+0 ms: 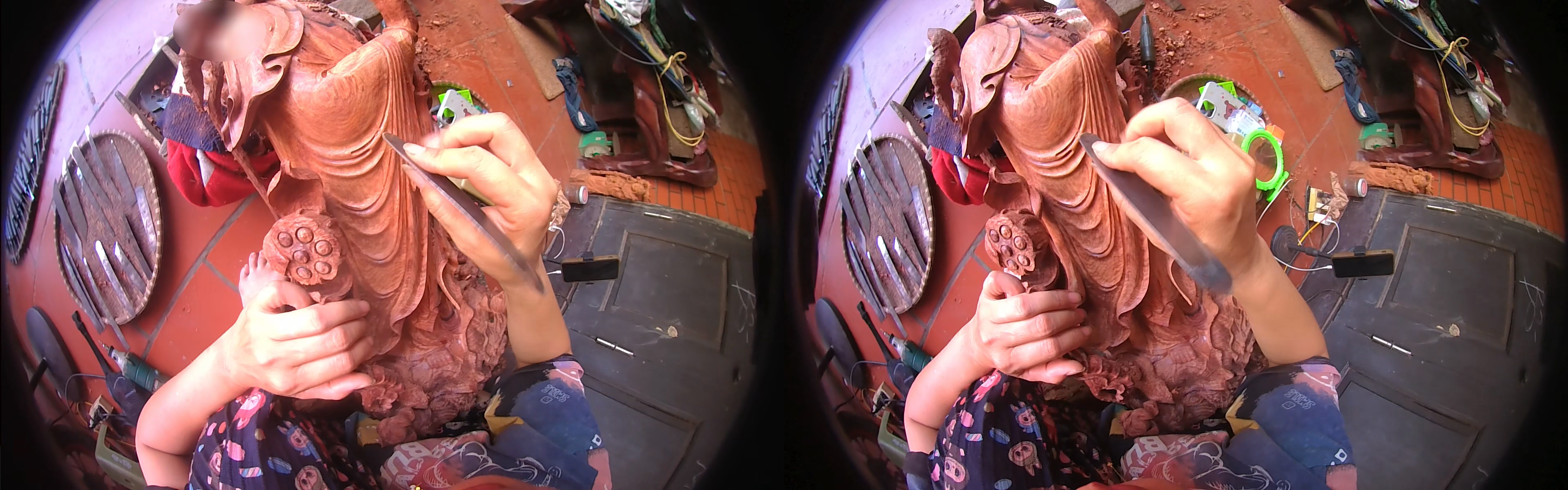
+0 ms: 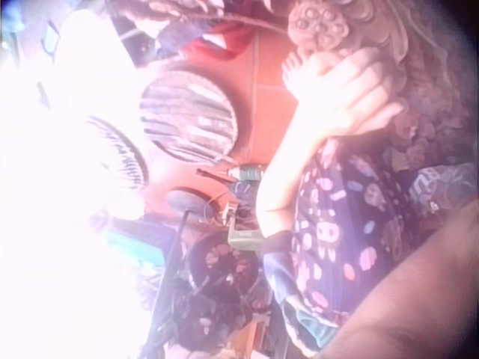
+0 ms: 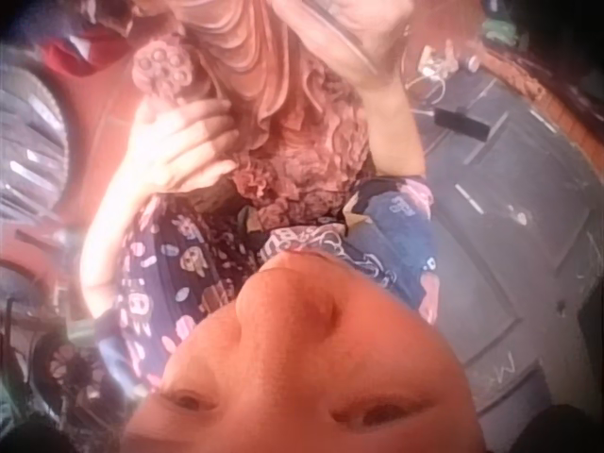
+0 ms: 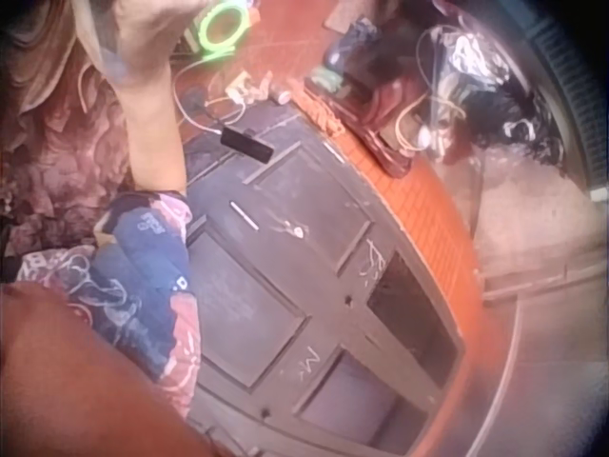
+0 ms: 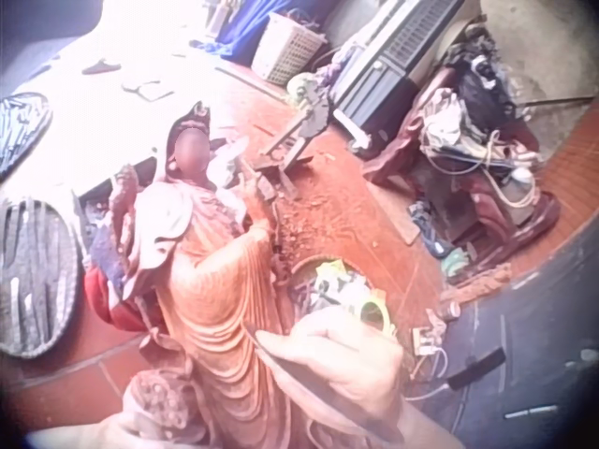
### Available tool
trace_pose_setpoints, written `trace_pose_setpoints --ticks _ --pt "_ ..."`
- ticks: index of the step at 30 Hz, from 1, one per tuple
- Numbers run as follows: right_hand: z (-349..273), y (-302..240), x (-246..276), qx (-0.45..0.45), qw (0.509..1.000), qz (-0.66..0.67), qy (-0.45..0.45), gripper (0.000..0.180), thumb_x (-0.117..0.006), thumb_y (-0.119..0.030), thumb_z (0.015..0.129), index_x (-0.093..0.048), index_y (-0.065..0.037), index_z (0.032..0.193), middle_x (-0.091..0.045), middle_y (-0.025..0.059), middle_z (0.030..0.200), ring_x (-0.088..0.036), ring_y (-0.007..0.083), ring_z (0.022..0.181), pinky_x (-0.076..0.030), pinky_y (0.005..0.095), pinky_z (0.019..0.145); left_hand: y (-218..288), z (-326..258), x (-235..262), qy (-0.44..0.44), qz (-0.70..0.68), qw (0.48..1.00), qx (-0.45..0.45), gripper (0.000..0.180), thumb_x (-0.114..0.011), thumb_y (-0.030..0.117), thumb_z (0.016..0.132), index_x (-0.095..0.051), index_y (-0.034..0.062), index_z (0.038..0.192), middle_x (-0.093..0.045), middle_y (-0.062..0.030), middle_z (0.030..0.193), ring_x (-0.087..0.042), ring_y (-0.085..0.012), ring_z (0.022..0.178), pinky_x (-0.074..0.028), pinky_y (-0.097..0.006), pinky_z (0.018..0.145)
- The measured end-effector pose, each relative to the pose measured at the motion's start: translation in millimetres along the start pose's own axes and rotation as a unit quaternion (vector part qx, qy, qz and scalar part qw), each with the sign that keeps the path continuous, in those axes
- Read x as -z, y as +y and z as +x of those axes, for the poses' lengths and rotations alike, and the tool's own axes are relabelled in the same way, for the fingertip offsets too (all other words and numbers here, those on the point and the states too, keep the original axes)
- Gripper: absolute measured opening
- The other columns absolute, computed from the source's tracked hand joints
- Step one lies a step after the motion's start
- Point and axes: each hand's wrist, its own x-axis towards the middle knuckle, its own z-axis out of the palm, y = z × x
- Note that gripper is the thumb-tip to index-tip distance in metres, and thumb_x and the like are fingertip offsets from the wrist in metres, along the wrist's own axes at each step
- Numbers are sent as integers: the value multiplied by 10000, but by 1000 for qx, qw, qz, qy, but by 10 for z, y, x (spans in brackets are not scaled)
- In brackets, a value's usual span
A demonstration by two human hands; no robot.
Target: The person carves a wooden sculpture of a figure using a chisel, focusing on refining the details of the garment folds and a lotus-like element. The person holds the sculpture steady with one hand while making precise cuts with the other.
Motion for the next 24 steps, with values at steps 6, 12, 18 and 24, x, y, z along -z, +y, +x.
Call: trace_pose_setpoints --ticks 6,12,18,24 --pt "90 132 -140 73 995 69 13 145 -729 59 784 -660 30 908 -618 124 819 -690 272 787 -603 408 937 -14 65 21 24 -20 1000 3 224 -742 330 884 -752 111 935 -721 20 962 -697 -100 999 -406 -260 723" --pt "0 98 -155 74 996 54 0 150 -702 106 785 -642 30 900 -603 124 817 -656 251 710 -598 437 979 -7 15 -9 14 -11 1000 1 251 -706 381 913 -764 142 959 -740 24 982 -704 -124 1017 -374 -315 795" --pt "52 68 -147 28 998 44 18 176 -741 180 792 -633 55 853 -625 120 829 -645 183 762 -602 514 968 -15 3 -3 5 -4 1000 -4 267 -688 407 926 -770 158 975 -751 26 996 -706 -135 1032 -356 -344 834" --pt "3 77 -124 54 996 65 -10 177 -722 134 793 -642 24 906 -568 111 800 -613 203 693 -574 382 775 -9 -3 -6 4 -4 1000 1 270 -685 408 927 -772 159 984 -752 28 1008 -704 -132 1029 -360 -330 802"
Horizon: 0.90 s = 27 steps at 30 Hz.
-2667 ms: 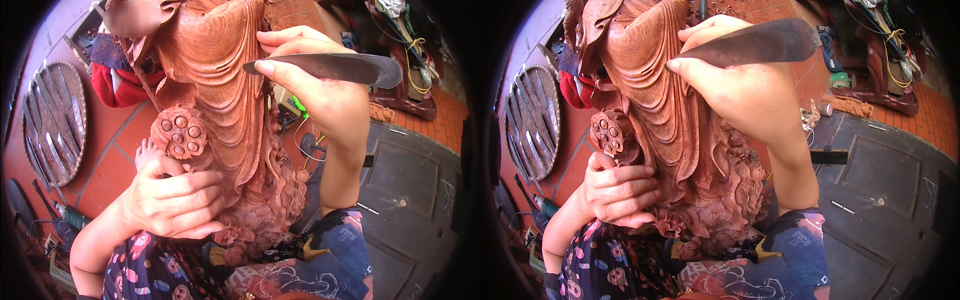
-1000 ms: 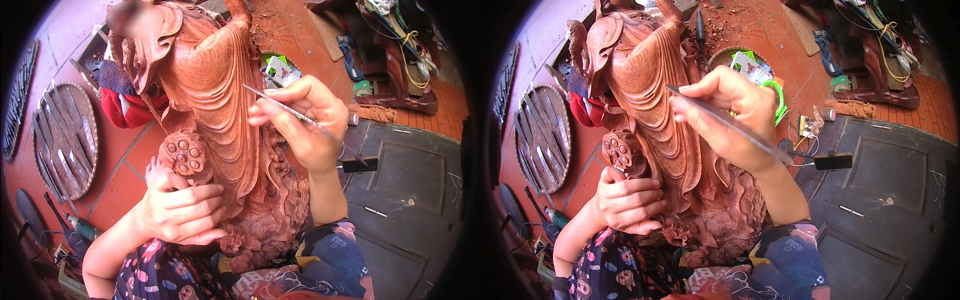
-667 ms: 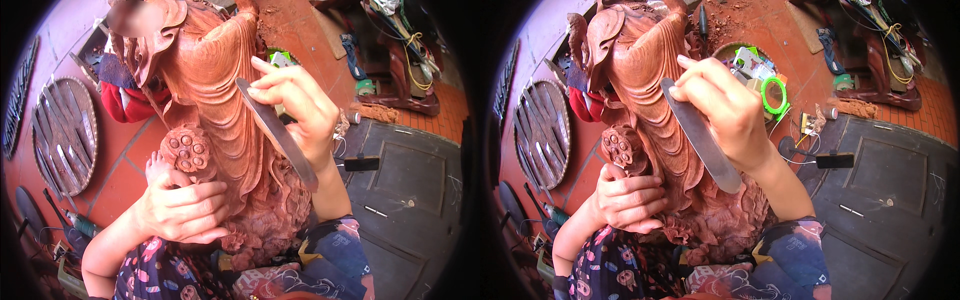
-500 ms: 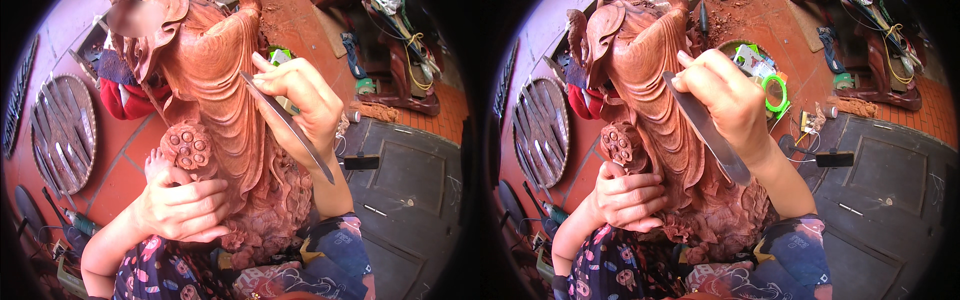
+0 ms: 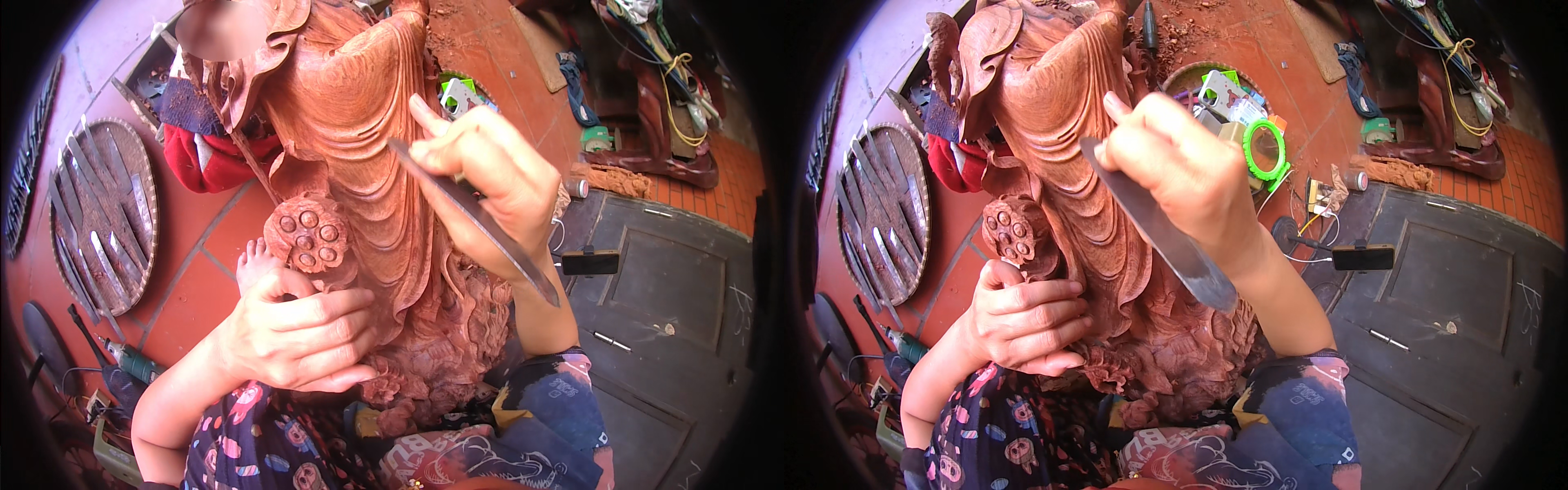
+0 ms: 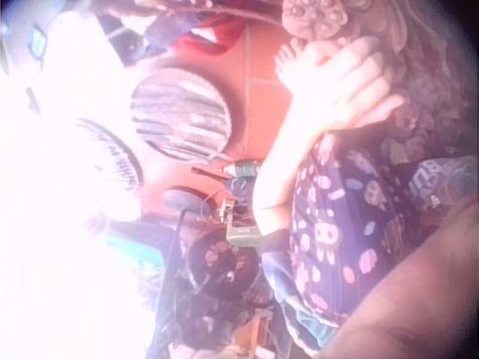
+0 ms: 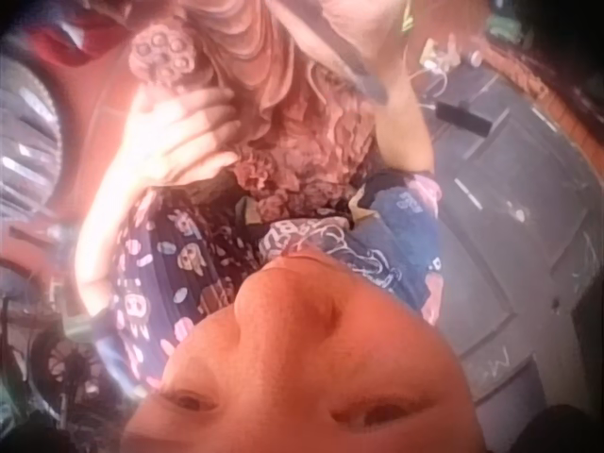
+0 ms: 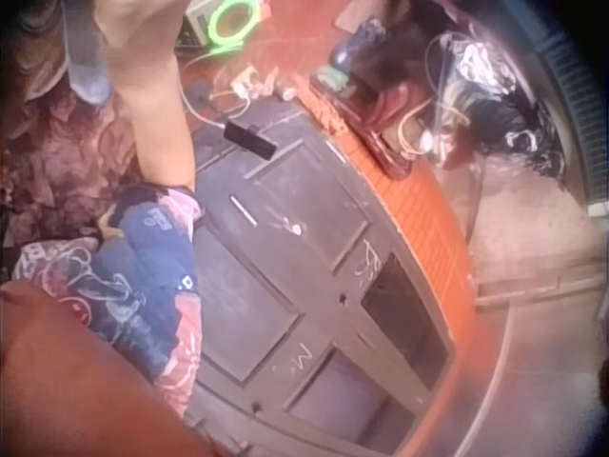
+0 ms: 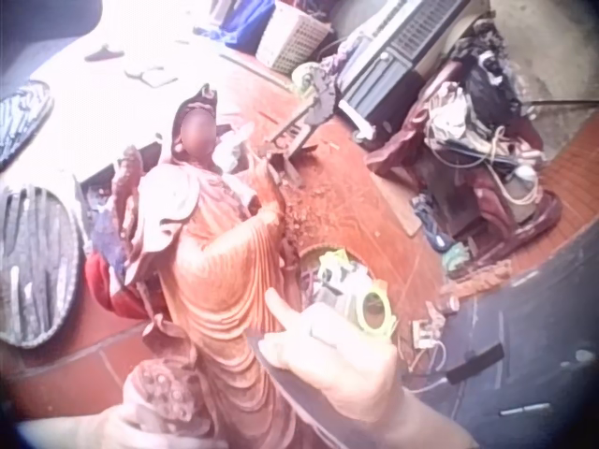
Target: The person carves a wooden sculpture of a figure using a chisel, focusing on refining the details of the garment folds and a lotus-like element. The person holds the sculpture steady with one hand while making precise cuts with the other.
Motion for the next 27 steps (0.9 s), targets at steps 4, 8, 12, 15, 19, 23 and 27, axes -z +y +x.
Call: trace_pose_setpoints --ticks 4,8,12,15,19,23,27 --pt "14 -14 -22 -10 1000 -12 9 186 -740 195 785 -626 63 850 -592 103 791 -604 167 723 -593 503 982 -12 67 17 20 -23 1000 1 225 -747 332 881 -748 111 925 -721 17 970 -694 -100 994 -403 -265 729" --pt "-35 -24 -12 -25 1000 14 -6 177 -735 191 791 -628 64 852 -588 109 804 -602 165 723 -591 499 985 2 -6 -6 0 -3 1000 2 271 -686 411 923 -768 160 981 -752 26 997 -703 -137 1026 -356 -341 815" --pt "14 -51 -27 -24 1000 -14 6 175 -737 186 793 -631 66 862 -581 102 801 -600 156 719 -579 524 1001 2 -13 -13 5 -4 1000 4 271 -688 414 920 -766 160 978 -752 24 991 -703 -138 1021 -356 -345 824" --pt "-58 21 23 14 999 21 -32 176 -729 189 799 -633 71 885 -586 103 818 -618 167 749 -589 502 989 -2 46 9 14 -16 1000 4 240 -728 359 892 -757 127 947 -732 21 980 -697 -113 997 -386 -292 753" --pt "18 -5 2 4 1000 6 -7 187 -715 205 787 -653 64 893 -609 112 866 -645 172 784 -560 540 1017 -3 50 11 21 -20 1000 5 234 -751 333 878 -753 108 944 -723 21 980 -691 -96 987 -406 -265 727" --pt "-47 58 26 19 1000 -3 -21 163 -722 84 779 -673 5 914 -564 86 821 -615 173 682 -610 328 814 -2 -1 -8 6 -5 1000 -1 263 -704 403 911 -768 155 974 -749 25 1007 -703 -135 1029 -358 -323 788" --pt "56 -10 21 -15 1000 13 -16 176 -724 180 787 -680 68 915 -608 119 863 -640 180 788 -513 593 1059 -6 5 0 5 -5 1000 1 263 -704 404 911 -769 157 978 -749 24 1004 -703 -137 1037 -359 -326 791"
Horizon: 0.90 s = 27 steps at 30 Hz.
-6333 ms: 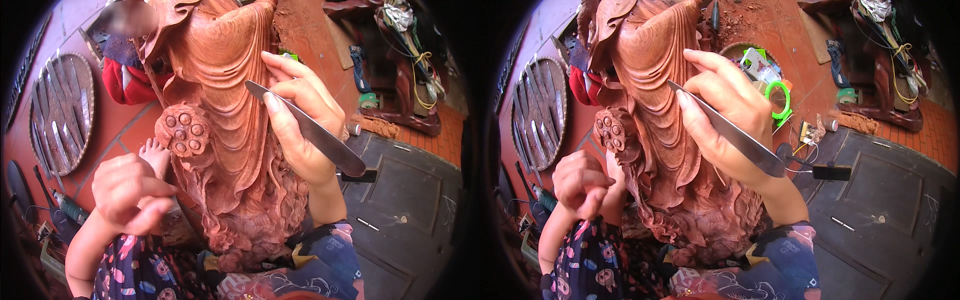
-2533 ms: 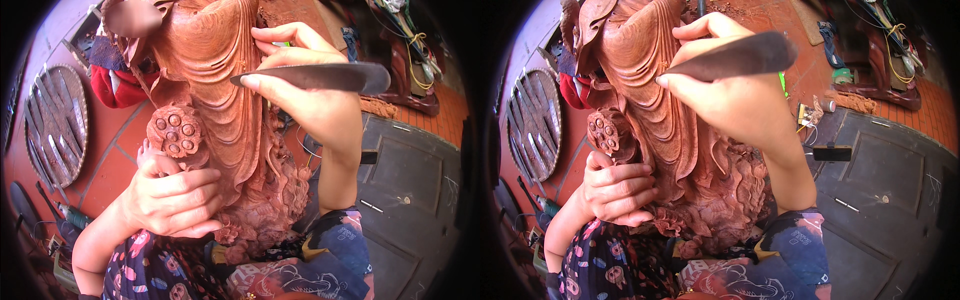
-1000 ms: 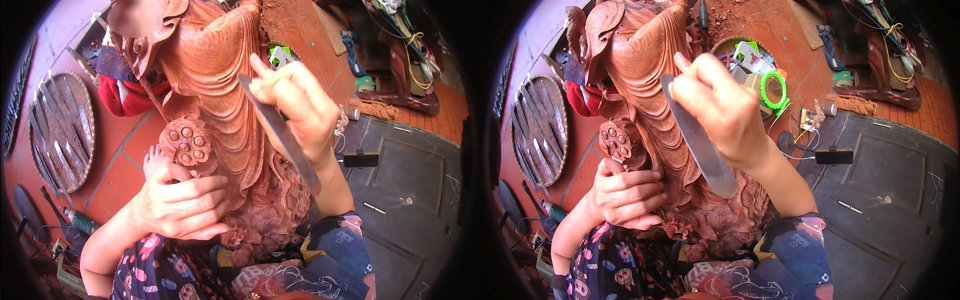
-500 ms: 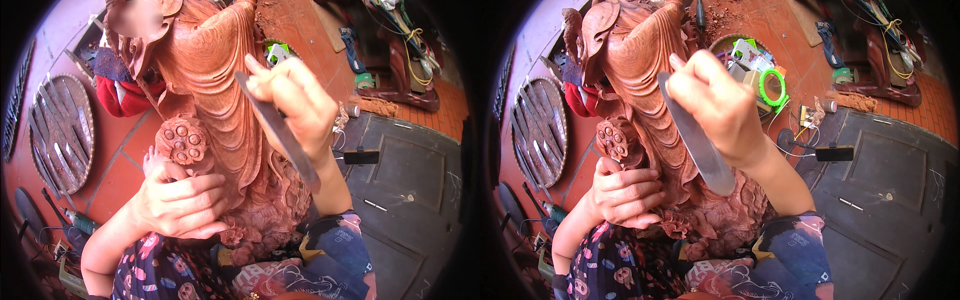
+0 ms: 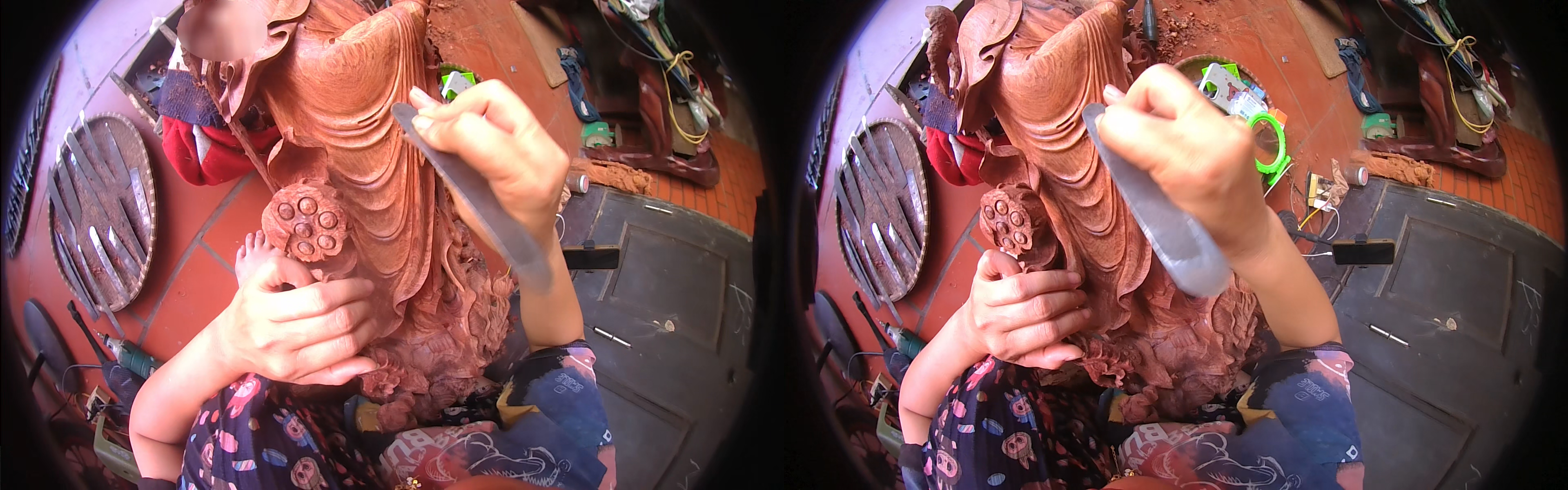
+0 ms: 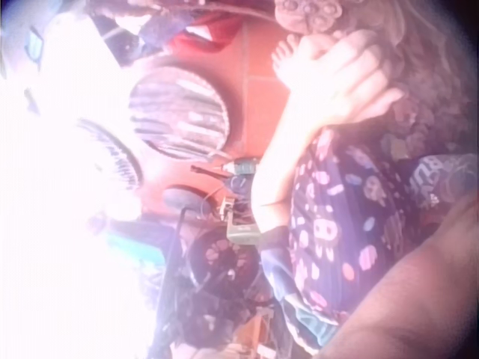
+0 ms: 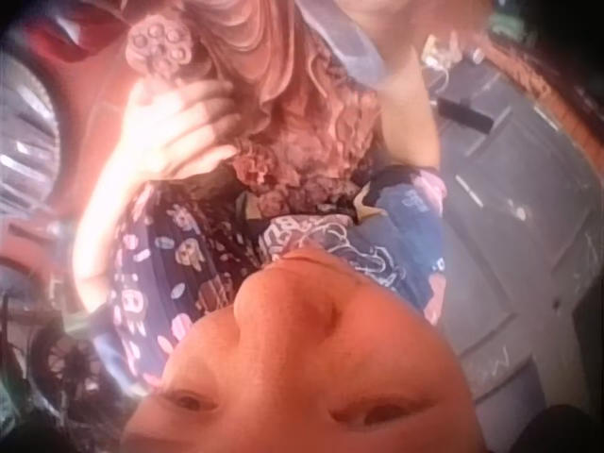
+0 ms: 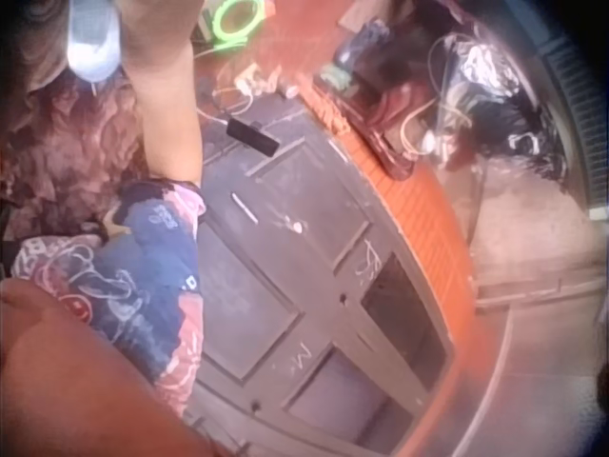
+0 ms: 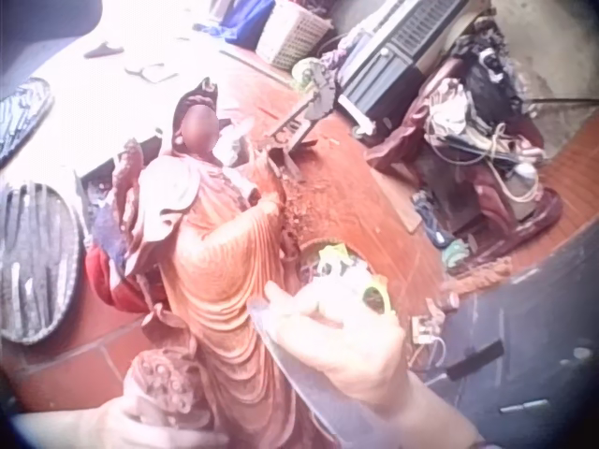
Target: The person carves a wooden sculpture of a figure using a chisel, focusing on refining the details of the garment folds and a lotus-like element. The person holds the sculpture steady with one hand while making precise cuts with the other.
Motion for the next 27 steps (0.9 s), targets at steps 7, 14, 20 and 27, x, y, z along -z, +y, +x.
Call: trace_pose_setpoints --ticks 7,14,20,27 --pt "-31 19 46 5 1000 6 -5 231 -749 190 765 -682 60 944 -611 109 838 -650 183 780 -547 554 1032 -13 14 -13 8 -1 1000 -9 267 -708 405 908 -768 157 988 -749 24 1005 -704 -139 1042 -362 -331 793" --pt "-6 102 33 33 999 9 -5 195 -717 117 780 -683 29 950 -569 89 812 -617 173 730 -595 376 852 -6 -4 -23 7 -5 1000 0 264 -713 399 904 -771 153 983 -749 23 1005 -705 -138 1041 -363 -332 791" --pt "-81 43 50 42 998 -12 -34 147 -698 64 775 -674 -3 903 -549 70 791 -619 172 674 -608 380 910 0 6 -12 12 -14 1000 4 252 -727 369 896 -761 132 974 -741 18 1014 -695 -124 1033 -381 -315 778" --pt "-64 29 68 38 998 -15 -41 190 -728 104 764 -686 16 927 -551 75 785 -601 158 682 -599 376 926 3 46 26 18 -26 999 7 239 -745 322 892 -735 98 973 -726 10 1034 -680 -101 1008 -407 -280 752"
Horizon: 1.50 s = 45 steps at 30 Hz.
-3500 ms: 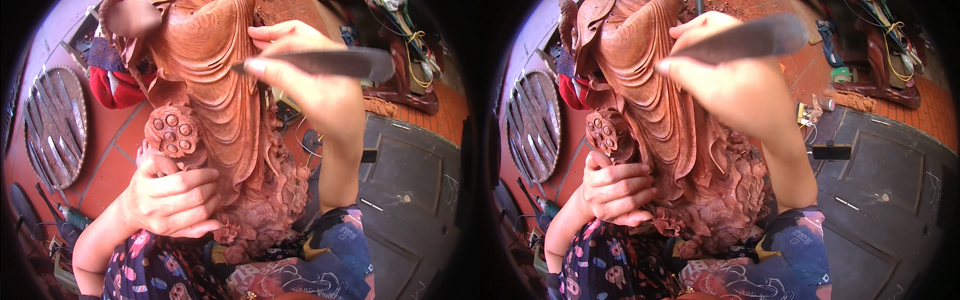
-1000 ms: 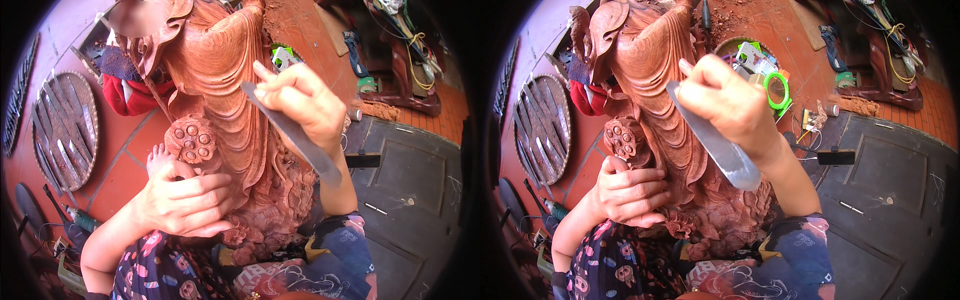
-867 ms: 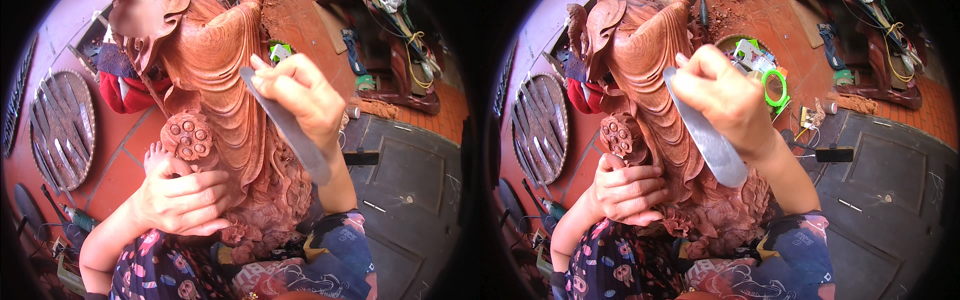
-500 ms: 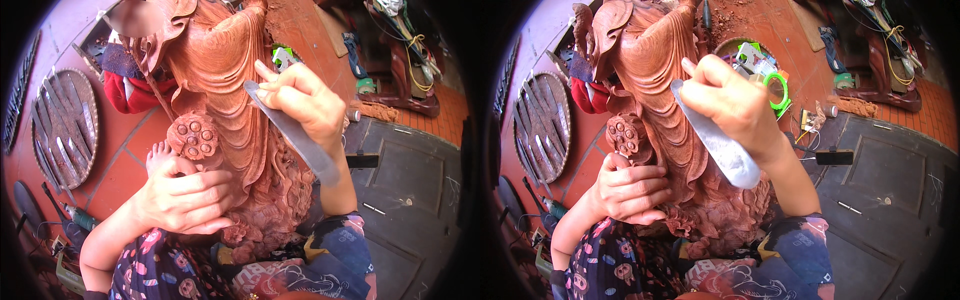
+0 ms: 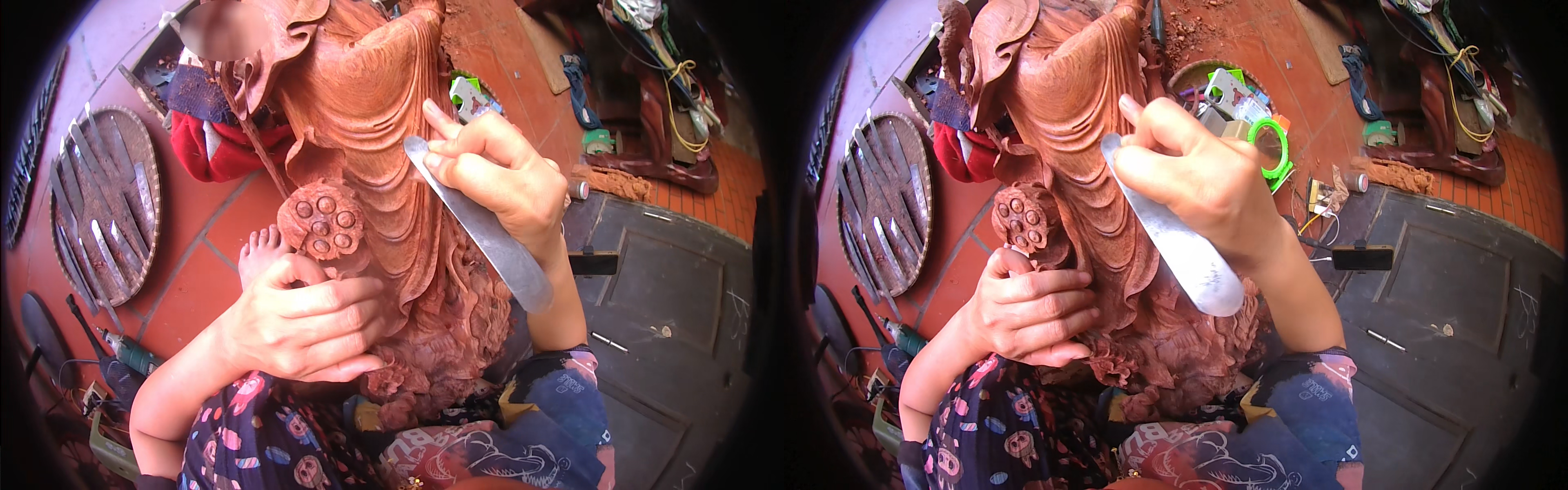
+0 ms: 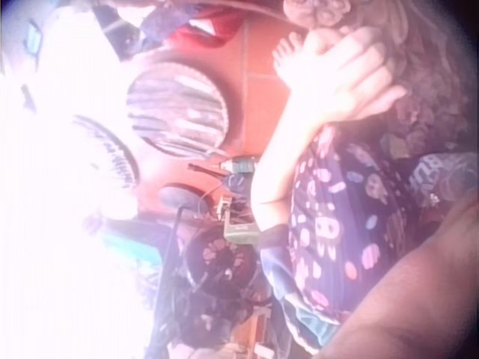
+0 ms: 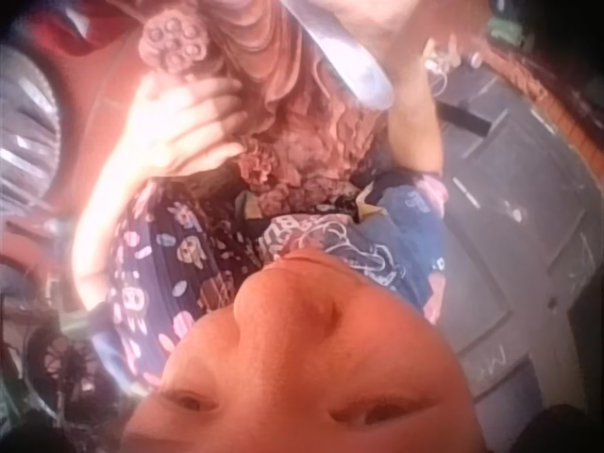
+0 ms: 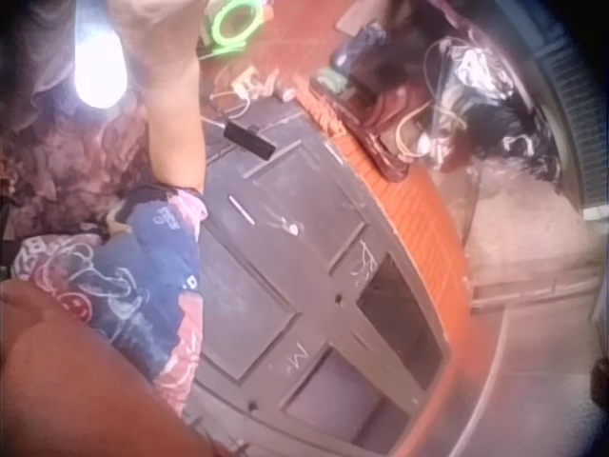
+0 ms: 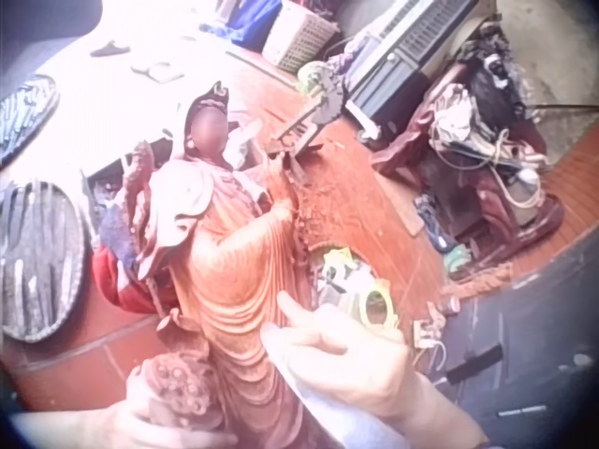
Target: The person carves a wooden sculpture of a figure using a chisel, focusing on refining the details of the garment folds and a lotus-like element. The person holds the sculpture steady with one hand while making precise cuts with the other.
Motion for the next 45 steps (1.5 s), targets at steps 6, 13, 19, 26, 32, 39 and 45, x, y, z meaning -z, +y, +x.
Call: trace_pose_setpoints --ticks 6,13,19,26,32,39,45 --pt "-1 -29 -77 -55 997 15 43 206 -768 184 762 -672 46 881 -620 105 809 -651 174 780 -579 512 1005 -11 -39 -35 -10 17 1000 -9 258 -717 388 903 -772 150 984 -747 18 1005 -703 -144 1046 -368 -332 790" --pt "0 -230 -101 -219 969 53 99 106 -700 87 920 -614 35 888 -729 104 954 -719 178 994 -554 287 902 -8 -12 -19 1 -5 1000 -1 237 -745 320 892 -736 99 979 -725 11 1035 -682 -100 1017 -412 -279 756" --pt "22 -314 -208 -264 951 59 148 45 -706 72 924 -665 55 920 -753 121 1018 -720 151 989 -553 256 848 -11 -54 -45 -2 5 1000 -7 262 -728 381 890 -776 137 971 -746 6 1002 -705 -148 1040 -377 -333 798" --pt "28 -222 -256 -129 980 -21 151 112 -764 74 827 -715 35 920 -687 143 826 -731 220 794 -568 298 725 -15 -42 -47 4 -1 1000 -5 264 -741 373 881 -779 129 976 -739 -6 988 -704 -143 1030 -389 -343 798" --pt "90 -257 -197 -173 975 -32 137 117 -769 78 817 -699 41 903 -687 142 833 -744 234 821 -574 307 730 -19 -44 -44 6 -9 1000 -5 267 -754 359 869 -779 122 988 -738 -16 998 -702 -136 1033 -396 -341 784" --pt "26 -223 -226 -166 975 -13 145 112 -769 67 830 -690 32 901 -697 146 849 -750 226 836 -579 305 713 -20 -43 -63 11 -14 1000 -2 268 -756 352 869 -779 122 1005 -739 -15 1001 -702 -137 1036 -398 -343 782" --pt "-32 -218 -202 -190 973 19 131 145 -779 61 819 -702 24 936 -699 153 865 -770 276 923 -585 319 706 -21 -45 -45 3 -7 1000 -6 267 -746 358 877 -778 126 1005 -740 -13 1006 -702 -144 1044 -391 -349 804"
